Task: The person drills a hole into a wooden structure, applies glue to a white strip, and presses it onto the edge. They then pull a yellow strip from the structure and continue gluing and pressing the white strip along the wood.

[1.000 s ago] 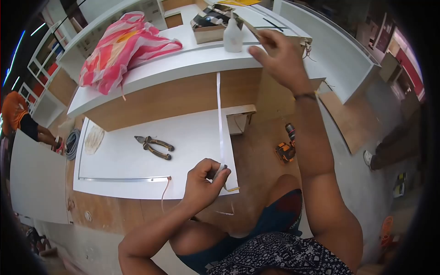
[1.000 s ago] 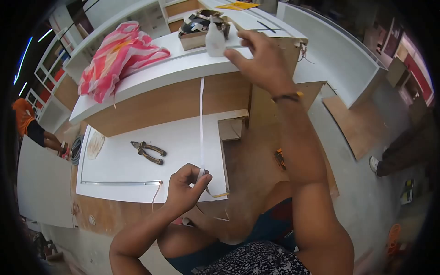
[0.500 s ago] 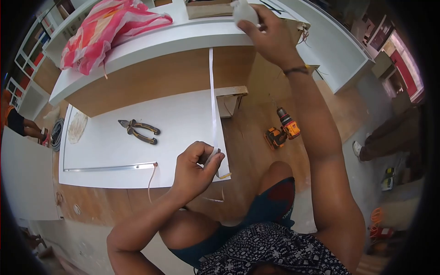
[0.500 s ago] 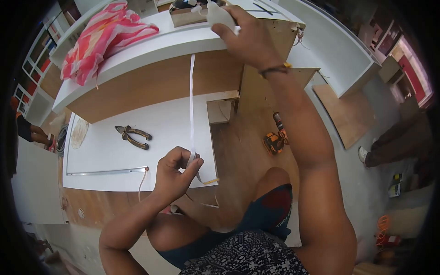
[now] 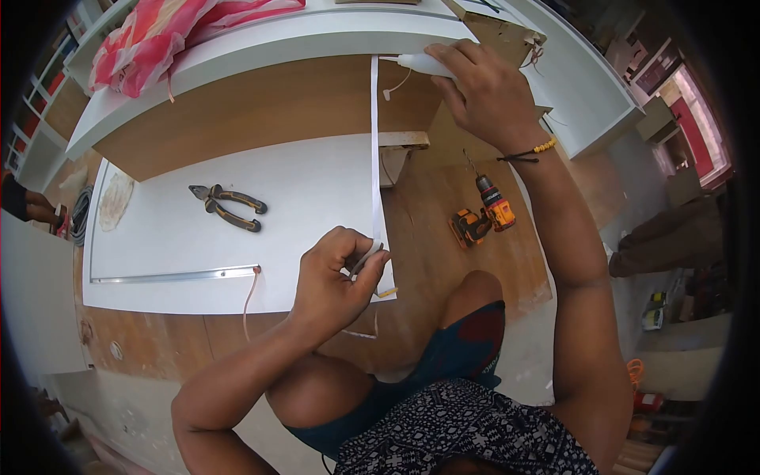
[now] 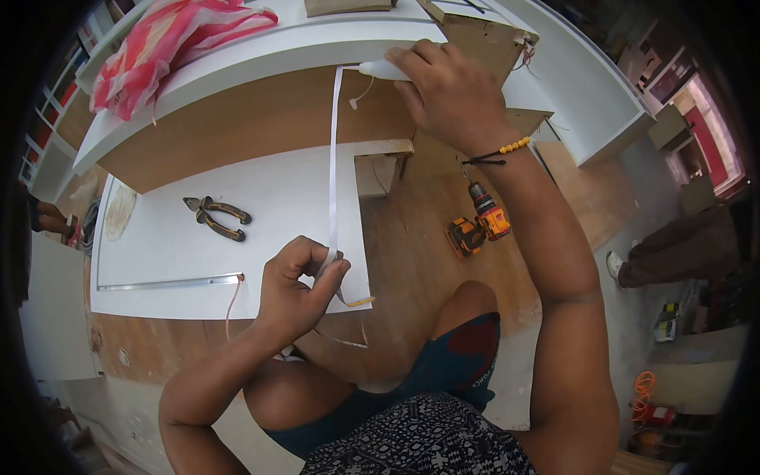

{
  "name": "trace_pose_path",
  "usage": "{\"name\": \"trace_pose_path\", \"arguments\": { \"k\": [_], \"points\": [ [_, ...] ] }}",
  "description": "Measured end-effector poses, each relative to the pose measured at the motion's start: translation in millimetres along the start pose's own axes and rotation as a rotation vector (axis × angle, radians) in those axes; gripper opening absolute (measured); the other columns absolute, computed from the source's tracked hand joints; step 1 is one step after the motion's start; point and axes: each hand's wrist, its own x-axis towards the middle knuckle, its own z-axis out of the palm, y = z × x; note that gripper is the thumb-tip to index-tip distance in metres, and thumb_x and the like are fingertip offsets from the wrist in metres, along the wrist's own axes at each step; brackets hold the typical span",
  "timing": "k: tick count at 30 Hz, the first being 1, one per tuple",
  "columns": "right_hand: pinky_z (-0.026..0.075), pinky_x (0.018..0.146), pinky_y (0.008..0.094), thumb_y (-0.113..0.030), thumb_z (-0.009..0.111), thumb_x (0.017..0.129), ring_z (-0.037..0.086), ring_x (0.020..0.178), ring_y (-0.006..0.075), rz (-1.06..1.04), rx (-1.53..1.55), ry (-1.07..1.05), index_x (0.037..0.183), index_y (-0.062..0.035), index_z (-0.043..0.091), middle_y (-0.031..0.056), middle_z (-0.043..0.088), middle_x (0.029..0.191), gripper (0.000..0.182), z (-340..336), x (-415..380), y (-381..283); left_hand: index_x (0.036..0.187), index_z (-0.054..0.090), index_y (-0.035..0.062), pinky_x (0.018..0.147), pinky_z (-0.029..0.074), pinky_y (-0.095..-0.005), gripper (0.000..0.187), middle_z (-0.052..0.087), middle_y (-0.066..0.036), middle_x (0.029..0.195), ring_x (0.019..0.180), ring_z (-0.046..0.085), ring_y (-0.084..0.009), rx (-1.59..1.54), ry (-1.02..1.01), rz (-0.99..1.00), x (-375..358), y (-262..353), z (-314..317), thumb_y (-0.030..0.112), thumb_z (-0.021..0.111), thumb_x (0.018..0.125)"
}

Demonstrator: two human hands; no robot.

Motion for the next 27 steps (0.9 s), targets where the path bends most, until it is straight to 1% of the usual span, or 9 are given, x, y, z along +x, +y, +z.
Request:
{"name": "trace_pose_path", "arguments": {
  "k": [6,15,18,21,24,25,27],
  "points": [
    [0.056,0.073,0.0355,-0.019,0.075,0.082,0.064,0.088,0.0208,-0.062,-0.133,-0.009,0.113,-0.0163,0.068,0.0003,0.063,0.096,0.032,-2,11,-5,0.084,0.064,0.0018,0.064,0.051,-0.0273,0.016,0.066,-0.006,0.077,0.068,0.063,-0.0109,0.008,-0.001,0.009,-1,-4,-1,0.01,0.077,0.088],
    [0.055,0.074,0.0344,-0.019,0.074,0.081,0.064,0.09,0.02,-0.124,-0.173,-0.017,0.112,-0.0166,0.069,0.0001,0.063,0.095,0.031,-6,18,-6,0.083,0.063,0.0017,0.065,0.05,-0.0276,0.016,0.065,-0.006,0.077,0.068,0.063,-0.0119,0.033,0.005,0.04,0,-8,0,0.009,0.077,0.088],
    [0.054,0.072,0.0339,-0.018,0.075,0.079,0.063,0.089,0.0186,-0.136,-0.171,-0.016,0.11,-0.0171,0.069,-0.0011,0.063,0.096,0.031,-9,20,-9,0.083,0.063,0.0019,0.065,0.05,-0.0277,0.016,0.065,-0.006,0.077,0.068,0.063,-0.012,0.03,-0.002,0.038,1,-8,0,0.008,0.077,0.088],
    [0.055,0.073,0.0359,-0.013,0.077,0.078,0.064,0.089,0.0208,-0.157,-0.165,-0.031,0.115,-0.0155,0.071,0.0004,0.065,0.1,0.038,-17,25,-15,0.083,0.063,0.002,0.064,0.05,-0.0276,0.016,0.065,-0.006,0.077,0.068,0.063,-0.012,0.035,-0.006,0.038,1,-9,1,0.008,0.077,0.088],
    [0.054,0.084,0.0347,-0.013,0.067,0.082,0.065,0.091,0.0222,-0.11,-0.156,-0.149,0.112,-0.0078,0.068,0.0064,0.067,0.095,0.03,-32,31,-24,0.082,0.063,0.002,0.064,0.05,-0.0275,0.016,0.065,-0.006,0.077,0.068,0.063,-0.0118,0.045,-0.008,0.033,1,-9,1,0.008,0.077,0.088],
    [0.054,0.081,0.0347,-0.014,0.068,0.08,0.065,0.088,0.0228,-0.119,-0.152,-0.114,0.107,-0.0088,0.069,0.0063,0.066,0.092,0.027,-32,32,-25,0.082,0.063,0.002,0.064,0.05,-0.0275,0.016,0.065,-0.006,0.077,0.068,0.063,-0.0117,0.048,-0.009,0.031,1,-9,1,0.008,0.077,0.088],
    [0.055,0.075,0.0348,-0.015,0.071,0.076,0.064,0.082,0.0239,-0.139,-0.145,-0.045,0.098,-0.0109,0.071,0.0063,0.065,0.087,0.022,-31,34,-25,0.081,0.06,0.0017,0.06,0.047,-0.0314,0.018,0.059,-0.008,0.074,0.064,0.059,-0.0178,0.02,0.015,0.043,2,-10,3,0.008,0.076,0.086]
  ]
}}
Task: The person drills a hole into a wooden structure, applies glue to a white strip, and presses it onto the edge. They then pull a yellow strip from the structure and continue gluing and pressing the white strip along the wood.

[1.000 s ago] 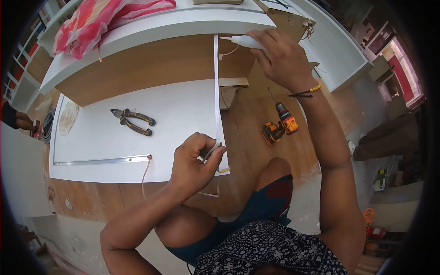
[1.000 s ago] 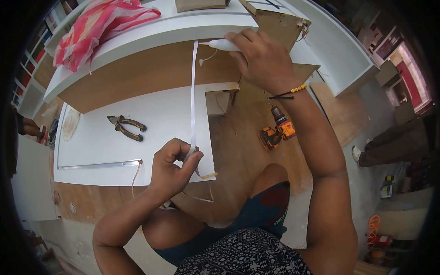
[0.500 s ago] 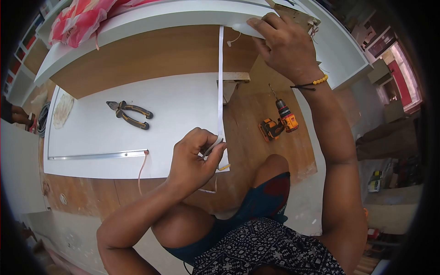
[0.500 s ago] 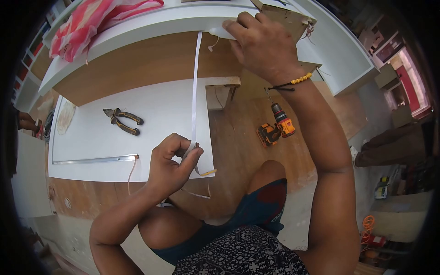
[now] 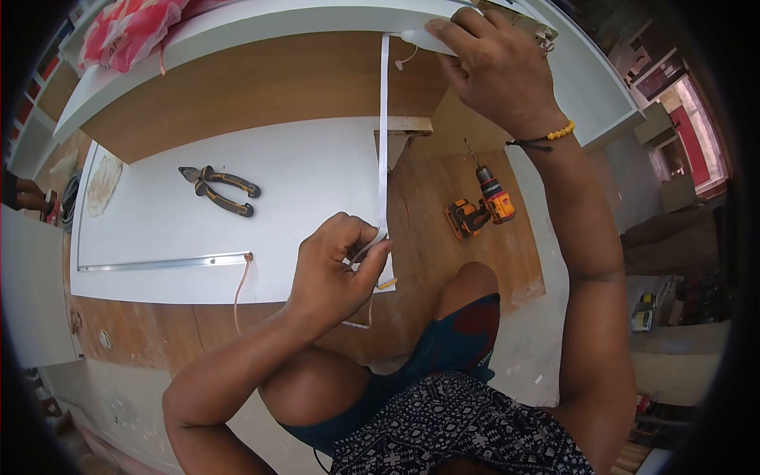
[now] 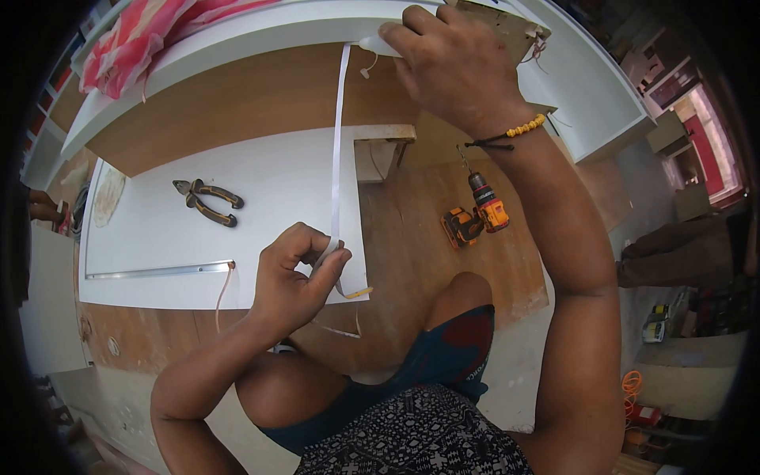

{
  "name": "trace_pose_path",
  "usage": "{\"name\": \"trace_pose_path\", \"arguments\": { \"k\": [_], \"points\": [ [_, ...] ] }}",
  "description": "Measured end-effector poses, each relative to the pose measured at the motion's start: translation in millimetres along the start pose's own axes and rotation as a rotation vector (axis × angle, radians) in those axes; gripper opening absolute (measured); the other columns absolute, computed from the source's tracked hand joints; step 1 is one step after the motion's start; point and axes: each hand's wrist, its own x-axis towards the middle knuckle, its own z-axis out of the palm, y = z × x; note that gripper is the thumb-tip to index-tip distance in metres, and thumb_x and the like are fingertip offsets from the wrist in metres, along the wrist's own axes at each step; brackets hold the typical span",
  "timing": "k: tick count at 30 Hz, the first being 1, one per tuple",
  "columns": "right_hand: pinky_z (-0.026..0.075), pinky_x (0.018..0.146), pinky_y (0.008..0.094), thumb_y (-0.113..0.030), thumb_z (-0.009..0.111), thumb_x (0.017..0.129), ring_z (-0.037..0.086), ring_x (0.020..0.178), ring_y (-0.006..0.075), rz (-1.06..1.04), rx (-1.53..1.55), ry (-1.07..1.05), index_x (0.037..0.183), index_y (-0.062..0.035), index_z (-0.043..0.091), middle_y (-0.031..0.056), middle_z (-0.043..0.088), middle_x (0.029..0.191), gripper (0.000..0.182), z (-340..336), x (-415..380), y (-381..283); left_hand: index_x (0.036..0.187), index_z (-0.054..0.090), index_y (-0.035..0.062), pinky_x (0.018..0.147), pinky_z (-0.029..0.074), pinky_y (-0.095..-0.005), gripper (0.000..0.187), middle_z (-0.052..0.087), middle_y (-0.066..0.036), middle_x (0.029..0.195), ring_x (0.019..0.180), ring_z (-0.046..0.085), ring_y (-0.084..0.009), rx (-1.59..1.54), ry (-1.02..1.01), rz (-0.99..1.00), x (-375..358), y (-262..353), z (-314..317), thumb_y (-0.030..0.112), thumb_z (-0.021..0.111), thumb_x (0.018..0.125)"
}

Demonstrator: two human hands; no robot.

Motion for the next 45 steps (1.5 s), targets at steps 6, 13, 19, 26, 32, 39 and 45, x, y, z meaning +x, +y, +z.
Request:
{"name": "trace_pose_path", "arguments": {
  "k": [6,13,19,26,32,39,45],
  "points": [
    [0.055,0.076,0.0337,-0.015,0.071,0.077,0.064,0.085,0.0235,-0.022,-0.009,-0.002,0.1,-0.0103,0.071,0.0056,0.065,0.088,0.024,-2,1,0,0.08,0.058,0.0013,0.057,0.046,-0.0331,0.019,0.056,-0.009,0.073,0.061,0.056,-0.0205,-0.029,0.021,0.024,0,-2,1,0.008,0.076,0.085],
    [0.054,0.076,0.0346,-0.014,0.071,0.077,0.064,0.085,0.0231,-0.02,0.042,-0.015,0.1,-0.0094,0.072,0.0052,0.065,0.088,0.024,-5,-4,-4,0.081,0.059,0.0012,0.058,0.047,-0.0327,0.019,0.056,-0.009,0.074,0.062,0.056,-0.0202,-0.025,0.022,0.019,-1,-1,0,0.008,0.076,0.085],
    [0.054,0.076,0.0346,-0.013,0.072,0.077,0.064,0.085,0.0235,-0.035,0.082,-0.04,0.101,-0.0086,0.072,0.006,0.065,0.089,0.024,-13,-6,-7,0.084,0.063,0.0017,0.063,0.05,-0.0283,0.016,0.064,-0.007,0.077,0.068,0.063,-0.0137,0.052,-0.008,0.019,0,-2,-3,0.008,0.077,0.087],
    [0.054,0.072,0.0352,-0.012,0.078,0.075,0.063,0.087,0.0198,-0.068,0.029,-0.013,0.115,-0.0167,0.071,-0.0008,0.065,0.099,0.04,-3,-18,-7,0.085,0.063,0.0019,0.061,0.05,-0.0298,0.015,0.062,-0.008,0.076,0.066,0.063,-0.017,0.075,0.042,0.075,1,2,-2,0.006,0.077,0.086],
    [0.054,0.071,0.0346,-0.012,0.077,0.075,0.063,0.086,0.0195,-0.078,0.048,-0.027,0.115,-0.0172,0.071,-0.0016,0.066,0.1,0.041,-9,-22,-12,0.086,0.064,0.0012,0.06,0.052,-0.0313,0.014,0.062,-0.009,0.077,0.065,0.064,-0.0196,0.183,0.039,0.126,3,1,-4,0.004,0.077,0.085],
    [0.054,0.069,0.0336,-0.011,0.077,0.072,0.062,0.084,0.0189,-0.089,0.073,-0.051,0.114,-0.0174,0.071,-0.0021,0.066,0.099,0.042,-20,-28,-19,0.084,0.066,0.0046,0.058,0.052,-0.0344,0.009,0.061,-0.009,0.078,0.065,0.064,-0.0236,0.209,0.046,0.132,2,-2,-2,0.007,0.075,0.085],
    [0.052,0.068,0.0322,-0.016,0.078,0.073,0.063,0.087,0.0161,-0.1,0.082,-0.033,0.105,-0.0178,0.069,-0.0035,0.063,0.095,0.033,-19,-39,-18,0.085,0.066,0.0031,0.059,0.052,-0.0335,0.011,0.06,-0.009,0.078,0.066,0.064,-0.0227,0.256,0.03,0.156,4,-3,-1,0.006,0.076,0.084]
  ]
}}
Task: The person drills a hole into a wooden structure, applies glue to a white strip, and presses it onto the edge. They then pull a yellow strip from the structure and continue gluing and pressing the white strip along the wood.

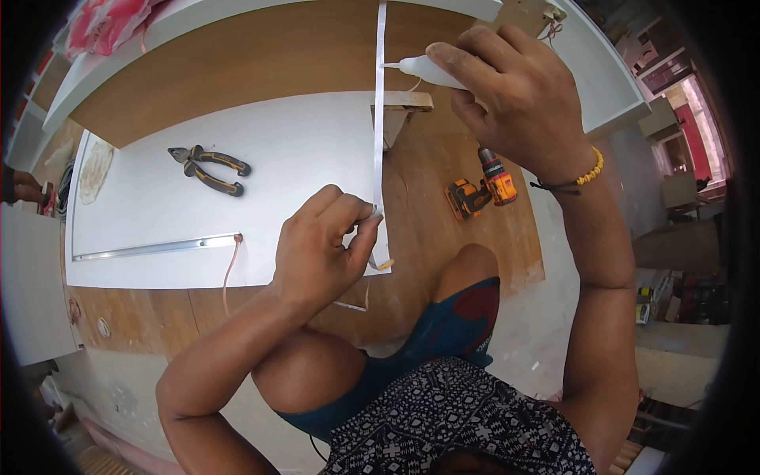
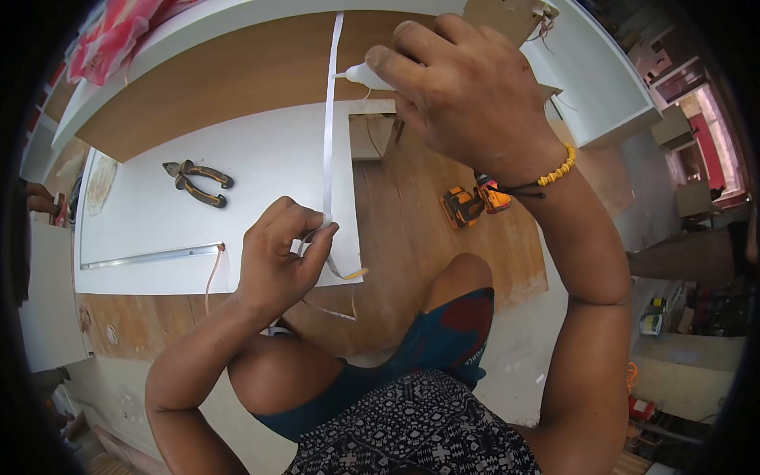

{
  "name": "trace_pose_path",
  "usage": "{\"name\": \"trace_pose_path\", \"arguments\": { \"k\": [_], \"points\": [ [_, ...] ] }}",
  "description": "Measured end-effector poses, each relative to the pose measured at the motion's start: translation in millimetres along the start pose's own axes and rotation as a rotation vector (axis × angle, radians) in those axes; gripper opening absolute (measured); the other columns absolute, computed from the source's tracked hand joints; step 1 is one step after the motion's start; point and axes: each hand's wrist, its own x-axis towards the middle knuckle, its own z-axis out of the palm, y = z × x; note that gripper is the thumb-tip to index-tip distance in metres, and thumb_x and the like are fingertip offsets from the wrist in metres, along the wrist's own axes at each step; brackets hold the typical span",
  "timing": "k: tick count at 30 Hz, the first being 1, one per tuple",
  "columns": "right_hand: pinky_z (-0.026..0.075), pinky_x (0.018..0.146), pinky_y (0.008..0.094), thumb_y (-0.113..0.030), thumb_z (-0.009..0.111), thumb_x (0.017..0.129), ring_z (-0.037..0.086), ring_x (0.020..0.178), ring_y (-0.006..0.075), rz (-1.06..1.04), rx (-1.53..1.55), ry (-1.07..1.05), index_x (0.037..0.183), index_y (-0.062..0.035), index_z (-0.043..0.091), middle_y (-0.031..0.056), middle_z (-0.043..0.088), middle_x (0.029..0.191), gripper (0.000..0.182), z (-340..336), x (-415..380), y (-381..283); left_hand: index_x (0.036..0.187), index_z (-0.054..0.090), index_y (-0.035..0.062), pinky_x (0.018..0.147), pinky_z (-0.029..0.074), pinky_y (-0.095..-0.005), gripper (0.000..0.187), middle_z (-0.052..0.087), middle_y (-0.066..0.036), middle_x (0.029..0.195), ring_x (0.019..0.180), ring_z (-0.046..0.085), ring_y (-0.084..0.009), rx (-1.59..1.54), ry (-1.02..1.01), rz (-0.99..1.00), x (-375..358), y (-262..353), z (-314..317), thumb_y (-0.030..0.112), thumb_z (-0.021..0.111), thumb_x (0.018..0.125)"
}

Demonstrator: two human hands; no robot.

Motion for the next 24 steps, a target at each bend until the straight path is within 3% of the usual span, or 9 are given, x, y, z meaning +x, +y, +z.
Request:
{"name": "trace_pose_path", "arguments": {
  "k": [10,13,15,18,24],
  "points": [
    [0.05,0.065,0.0312,-0.016,0.076,0.074,0.061,0.083,0.0156,-0.028,0.033,0.01,0.102,-0.0178,0.071,-0.0042,0.061,0.09,0.028,-5,-11,-10,0.085,0.066,0.0013,0.06,0.052,-0.0321,0.012,0.06,-0.009,0.077,0.066,0.064,-0.0219,0.036,-0.01,0.013,1,3,1,0.004,0.077,0.083],
    [0.049,0.064,0.0309,-0.017,0.076,0.074,0.06,0.082,0.0156,-0.05,0.054,0.007,0.102,-0.0177,0.071,-0.0043,0.061,0.09,0.028,-5,-14,-13,0.083,0.066,0.0073,0.057,0.049,-0.0387,0.009,0.058,-0.008,0.077,0.064,0.061,-0.0273,0.008,0.005,-0.003,1,1,3,0.01,0.074,0.086],
    [0.049,0.065,0.0308,-0.018,0.076,0.074,0.06,0.082,0.0156,-0.061,0.067,0.005,0.102,-0.0175,0.071,-0.0046,0.06,0.09,0.029,-7,-16,-15,0.084,0.066,0.0034,0.059,0.051,-0.0343,0.011,0.059,-0.009,0.076,0.065,0.063,-0.0235,0.023,-0.006,-0.002,1,2,2,0.006,0.076,0.084],
    [0.05,0.063,0.0325,-0.006,0.076,0.067,0.059,0.074,0.0199,-0.078,0.111,-0.047,0.112,-0.0134,0.073,0.0007,0.065,0.092,0.046,-13,-18,-17,0.084,0.065,0.0016,0.06,0.051,-0.0319,0.012,0.059,-0.009,0.076,0.066,0.063,-0.0211,0.042,-0.011,-0.006,1,2,2,0.004,0.077,0.083],
    [0.05,0.063,0.033,-0.007,0.076,0.067,0.06,0.074,0.0199,-0.109,0.158,-0.055,0.112,-0.0127,0.072,0.0016,0.065,0.092,0.046,-18,-23,-23,0.084,0.066,0.0016,0.06,0.051,-0.0316,0.012,0.059,-0.009,0.075,0.065,0.062,-0.0202,0.041,-0.022,-0.029,1,1,2,0.005,0.077,0.084]
  ]
}}
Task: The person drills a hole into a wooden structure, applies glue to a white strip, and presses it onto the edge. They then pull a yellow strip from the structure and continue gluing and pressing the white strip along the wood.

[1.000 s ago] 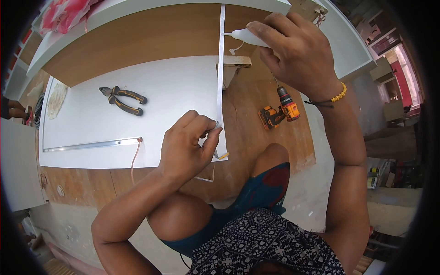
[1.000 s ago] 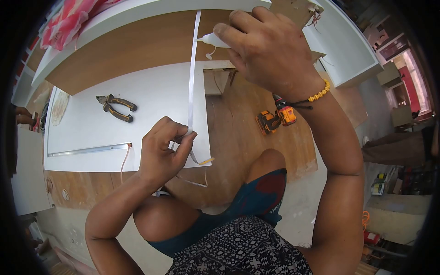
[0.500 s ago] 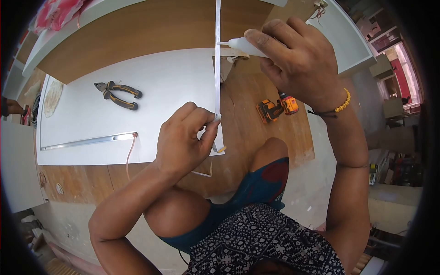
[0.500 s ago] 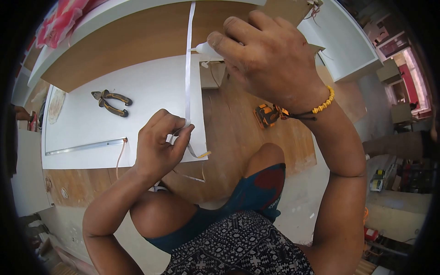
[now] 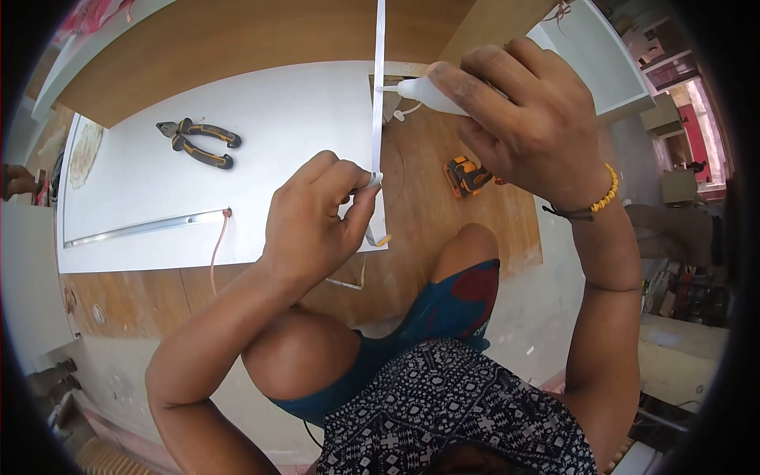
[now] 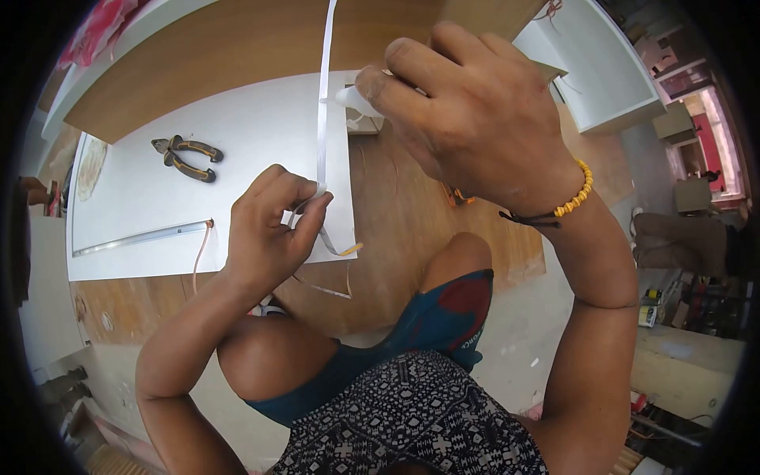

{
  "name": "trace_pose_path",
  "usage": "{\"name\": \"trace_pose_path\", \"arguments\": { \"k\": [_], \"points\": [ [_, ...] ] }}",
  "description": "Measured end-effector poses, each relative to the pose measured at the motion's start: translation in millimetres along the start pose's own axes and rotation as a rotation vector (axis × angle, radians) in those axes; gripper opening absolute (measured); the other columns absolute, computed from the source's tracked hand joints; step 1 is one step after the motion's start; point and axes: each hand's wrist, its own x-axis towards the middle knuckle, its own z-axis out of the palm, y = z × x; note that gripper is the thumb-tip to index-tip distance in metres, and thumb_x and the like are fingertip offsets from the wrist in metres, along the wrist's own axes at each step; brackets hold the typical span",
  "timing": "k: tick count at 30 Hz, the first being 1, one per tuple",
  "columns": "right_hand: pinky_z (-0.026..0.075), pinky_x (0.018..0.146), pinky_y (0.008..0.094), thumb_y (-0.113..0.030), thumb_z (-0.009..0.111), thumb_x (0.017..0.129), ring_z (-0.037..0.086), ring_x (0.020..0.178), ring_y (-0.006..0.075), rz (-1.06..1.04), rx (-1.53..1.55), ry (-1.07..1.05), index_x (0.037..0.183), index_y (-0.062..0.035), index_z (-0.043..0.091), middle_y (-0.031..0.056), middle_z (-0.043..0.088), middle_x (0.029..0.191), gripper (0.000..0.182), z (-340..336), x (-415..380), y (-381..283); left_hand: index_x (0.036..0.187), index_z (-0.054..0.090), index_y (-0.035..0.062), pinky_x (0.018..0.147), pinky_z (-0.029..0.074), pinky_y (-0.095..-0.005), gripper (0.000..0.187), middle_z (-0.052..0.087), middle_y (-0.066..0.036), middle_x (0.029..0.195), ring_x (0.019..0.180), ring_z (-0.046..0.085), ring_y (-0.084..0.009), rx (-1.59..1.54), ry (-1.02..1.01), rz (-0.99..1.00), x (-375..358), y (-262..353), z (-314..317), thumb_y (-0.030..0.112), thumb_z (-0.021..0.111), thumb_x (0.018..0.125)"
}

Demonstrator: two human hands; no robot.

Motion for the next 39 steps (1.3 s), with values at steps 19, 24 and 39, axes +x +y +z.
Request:
{"name": "trace_pose_path", "arguments": {
  "k": [19,24,39],
  "points": [
    [0.048,0.06,0.0329,-0.01,0.079,0.064,0.057,0.073,0.0208,-0.041,0.113,-0.021,0.122,-0.0134,0.071,0.0035,0.066,0.093,0.059,-2,-25,-21,0.085,0.065,0.0013,0.061,0.05,-0.03,0.013,0.06,-0.009,0.074,0.065,0.062,-0.0179,-0.048,0.04,0.008,-2,-1,2,0.005,0.077,0.084],
    [0.047,0.06,0.0332,-0.012,0.08,0.063,0.058,0.072,0.0208,-0.05,0.127,0.004,0.118,-0.0118,0.073,0.0038,0.066,0.093,0.055,1,-29,-26,0.086,0.066,0.0014,0.062,0.049,-0.0285,0.012,0.061,-0.008,0.075,0.065,0.061,-0.0154,-0.132,0.025,-0.042,-2,-1,2,0.006,0.077,0.085],
    [0.048,0.06,0.0334,-0.007,0.077,0.061,0.059,0.073,0.0217,0.022,0.168,0.068,0.12,-0.0132,0.072,0.0045,0.067,0.093,0.06,12,-30,-20,0.085,0.064,0.0019,0.059,0.049,-0.029,0.014,0.06,-0.008,0.075,0.063,0.06,-0.0159,-0.255,0.017,-0.092,-5,-2,2,0.008,0.076,0.087]
  ]
}}
